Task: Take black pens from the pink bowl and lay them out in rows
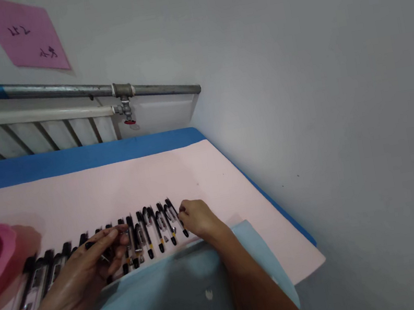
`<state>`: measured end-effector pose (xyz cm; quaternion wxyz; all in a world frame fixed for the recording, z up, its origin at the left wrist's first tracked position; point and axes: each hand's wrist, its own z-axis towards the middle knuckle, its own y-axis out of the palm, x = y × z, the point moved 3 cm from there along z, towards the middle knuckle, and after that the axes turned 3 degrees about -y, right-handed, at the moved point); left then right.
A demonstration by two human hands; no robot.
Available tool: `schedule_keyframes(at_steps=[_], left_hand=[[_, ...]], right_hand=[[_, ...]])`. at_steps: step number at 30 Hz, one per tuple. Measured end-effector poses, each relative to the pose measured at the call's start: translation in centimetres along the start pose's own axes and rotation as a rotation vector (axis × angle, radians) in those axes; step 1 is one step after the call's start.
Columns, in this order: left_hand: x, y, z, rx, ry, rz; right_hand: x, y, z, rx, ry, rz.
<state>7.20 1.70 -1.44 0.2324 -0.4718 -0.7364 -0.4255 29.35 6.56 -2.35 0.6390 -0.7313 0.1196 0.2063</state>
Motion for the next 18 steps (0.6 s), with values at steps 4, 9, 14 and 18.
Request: schedule_keyframes(at_steps=[4, 9, 14, 18], left_hand=[[0.01, -0.10, -0.06, -0.006, -0.003, -0.007], [-0.05, -0.15, -0.07, 0.009, -0.010, 0.001], [-0.13, -0.14, 0.01, -0.013, 0.002, 0.015], [-0.19, -0.29, 0.03, -0.015, -0.022, 0.001]], right_hand=[[0.00, 0.07, -0.03, -0.019, -0.008, -0.017], [-0.07, 0.17, -0.14, -0.039, -0.012, -0.018], [-0.31, 0.02, -0.48, -0.031, -0.006, 0.005], [-0.68, -0.70, -0.65, 0.007, 0.006, 0.022]])
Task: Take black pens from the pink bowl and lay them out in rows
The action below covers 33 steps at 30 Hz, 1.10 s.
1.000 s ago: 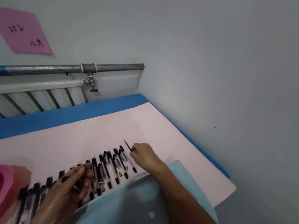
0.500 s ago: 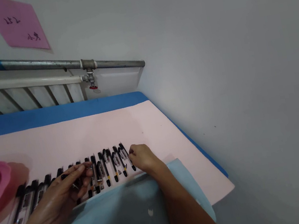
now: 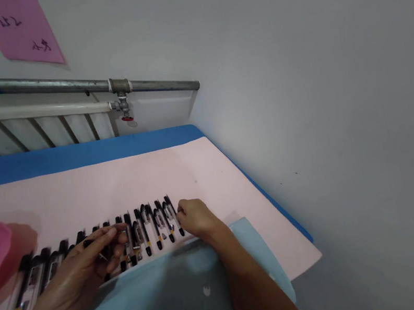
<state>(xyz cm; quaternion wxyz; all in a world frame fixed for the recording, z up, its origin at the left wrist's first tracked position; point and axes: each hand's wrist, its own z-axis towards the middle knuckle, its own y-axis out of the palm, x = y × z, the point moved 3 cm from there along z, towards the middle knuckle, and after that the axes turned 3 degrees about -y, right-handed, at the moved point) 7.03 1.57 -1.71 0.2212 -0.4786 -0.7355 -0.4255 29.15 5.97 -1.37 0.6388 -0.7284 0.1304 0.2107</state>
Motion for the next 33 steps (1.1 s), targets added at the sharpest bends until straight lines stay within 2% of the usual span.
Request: schedule_keyframes(at_steps=[4, 7, 11, 14, 18, 23, 30, 33], left_hand=[[-0.4, 0.6, -0.3, -0.041, -0.072, -0.101], [-1.1, 1.6, -0.6, -0.103, -0.172, -0.243], [-1.6, 2.2, -0.8, -0.148, -0.166, -0.383], [-1.6, 2.1, -0.7, -0.149, -0.164, -0.404], [-1.8, 2.0, -0.7, -0.141, -0.160, -0.354], [-1.9, 2.3, -1.3, -0.177, -0.138, -0.219], [-1.4, 2.7, -0.9, -0.185, -0.215, -0.261], [-1.6, 2.8, -0.8, -0.215, -0.247, -0.294]], right_hand=[[-2.0, -0.6, -0.8, 0.149, -0.072, 0.216], [-4.8, -0.2, -2.0, 0.248, -0.308, 0.372], [-7.9, 1.3, -3.5, 0.226, -0.673, 0.252], [-8.5, 2.3, -3.8, 0.167, -0.747, 0.081], [-8.5, 3.0, -3.9, 0.171, -0.713, -0.008], [-8.1, 2.5, -3.8, 0.182, -0.589, 0.110], [-3.2, 0.2, -2.8, 0.197, -0.135, 0.371], [-2.9, 0.0, -3.1, 0.258, -0.142, 0.434]])
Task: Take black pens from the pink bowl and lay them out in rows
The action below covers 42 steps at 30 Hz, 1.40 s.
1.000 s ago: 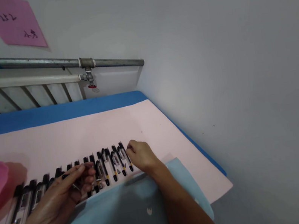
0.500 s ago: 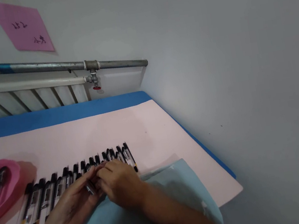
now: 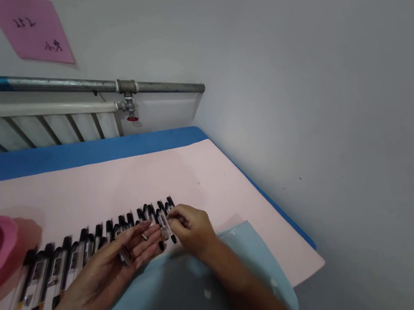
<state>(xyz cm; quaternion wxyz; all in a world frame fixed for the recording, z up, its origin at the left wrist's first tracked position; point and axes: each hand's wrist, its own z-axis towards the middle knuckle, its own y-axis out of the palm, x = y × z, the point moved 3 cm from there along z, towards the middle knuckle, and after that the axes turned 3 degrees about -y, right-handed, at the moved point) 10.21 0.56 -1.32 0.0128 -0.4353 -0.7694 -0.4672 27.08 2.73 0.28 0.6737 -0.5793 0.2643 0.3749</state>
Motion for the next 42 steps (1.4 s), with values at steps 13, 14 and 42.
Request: schedule_keyframes(at_steps=[13, 14, 42], left_hand=[[-0.8, 0.1, -0.5, 0.024, 0.059, 0.056], [-0.6, 0.1, -0.5, 0.040, 0.061, 0.060], [0.0, -1.0, -0.2, 0.099, 0.108, 0.136]], right_hand=[[-1.5, 2.4, -1.5, -0.048, -0.237, -0.157], [-0.6, 1.4, -1.2, 0.032, -0.143, -0.113], [4.2, -1.2, -0.6, 0.008, 0.139, -0.127]])
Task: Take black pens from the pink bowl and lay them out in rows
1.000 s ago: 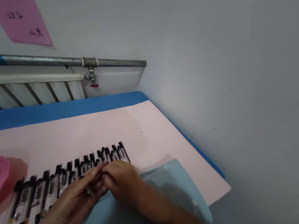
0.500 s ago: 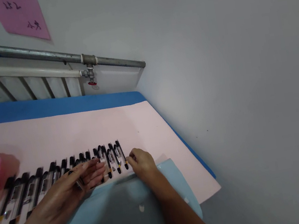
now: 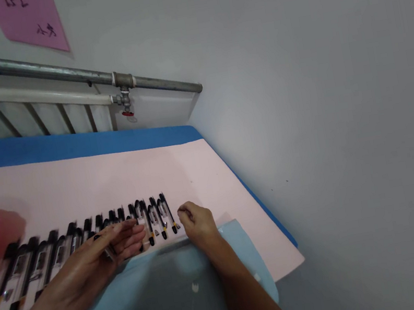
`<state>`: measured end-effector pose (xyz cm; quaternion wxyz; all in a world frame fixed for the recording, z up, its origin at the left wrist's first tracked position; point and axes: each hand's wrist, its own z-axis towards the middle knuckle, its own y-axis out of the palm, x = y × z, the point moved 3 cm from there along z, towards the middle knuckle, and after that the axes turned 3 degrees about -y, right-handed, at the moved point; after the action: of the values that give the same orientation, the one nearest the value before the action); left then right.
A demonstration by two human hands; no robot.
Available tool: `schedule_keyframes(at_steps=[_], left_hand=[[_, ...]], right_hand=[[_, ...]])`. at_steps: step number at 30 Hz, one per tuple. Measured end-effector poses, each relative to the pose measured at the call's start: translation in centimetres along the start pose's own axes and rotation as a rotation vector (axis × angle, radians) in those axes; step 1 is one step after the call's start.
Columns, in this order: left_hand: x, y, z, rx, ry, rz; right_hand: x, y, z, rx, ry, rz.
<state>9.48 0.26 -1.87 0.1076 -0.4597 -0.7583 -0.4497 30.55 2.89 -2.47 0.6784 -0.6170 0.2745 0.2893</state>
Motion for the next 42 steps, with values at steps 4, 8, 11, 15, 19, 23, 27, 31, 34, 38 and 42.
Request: schedule_keyframes(at_steps=[4, 8, 11, 15, 19, 23, 27, 31, 34, 38, 42], left_hand=[[-0.4, 0.7, -0.1, -0.050, 0.037, -0.021], [-1.3, 1.3, -0.5, -0.042, 0.088, 0.064], [-1.8, 1.3, -0.6, -0.053, 0.090, 0.131], [-1.2, 0.8, -0.4, -0.064, 0.165, 0.213], [0.1, 0.6, -0.6, -0.037, 0.213, 0.301], [0.4, 0.6, -0.8, -0.047, 0.217, 0.330], [0.1, 0.4, -0.5, -0.034, 0.218, 0.308], [0.5, 0.2, -0.3, -0.021, 0.218, 0.270], [1.0, 0.0, -0.2, -0.014, 0.239, 0.239], [1.8, -0.8, 0.1, 0.035, 0.272, 0.211], [2.6, -1.7, 0.6, 0.059, 0.320, 0.227]], right_hand=[[-3.7, 1.5, -1.3, -0.113, -0.105, 0.216], [-7.6, 4.2, -3.4, -0.363, -0.304, 0.281], [-7.9, 5.0, -3.6, -0.356, -0.313, 0.295], [-5.0, 3.3, -1.4, -0.171, -0.178, 0.317], [-0.8, 0.6, 1.6, -0.004, 0.099, 0.139], [1.2, 0.0, 2.7, 0.007, 0.101, -0.057], [1.6, 0.6, 2.6, -0.018, 0.024, -0.140], [1.3, 0.8, 2.5, -0.037, -0.039, -0.161], [1.1, 0.8, 2.4, -0.040, -0.051, -0.158], [0.9, 0.9, 2.3, -0.043, -0.061, -0.151], [0.8, 0.9, 2.2, -0.048, -0.099, -0.155]])
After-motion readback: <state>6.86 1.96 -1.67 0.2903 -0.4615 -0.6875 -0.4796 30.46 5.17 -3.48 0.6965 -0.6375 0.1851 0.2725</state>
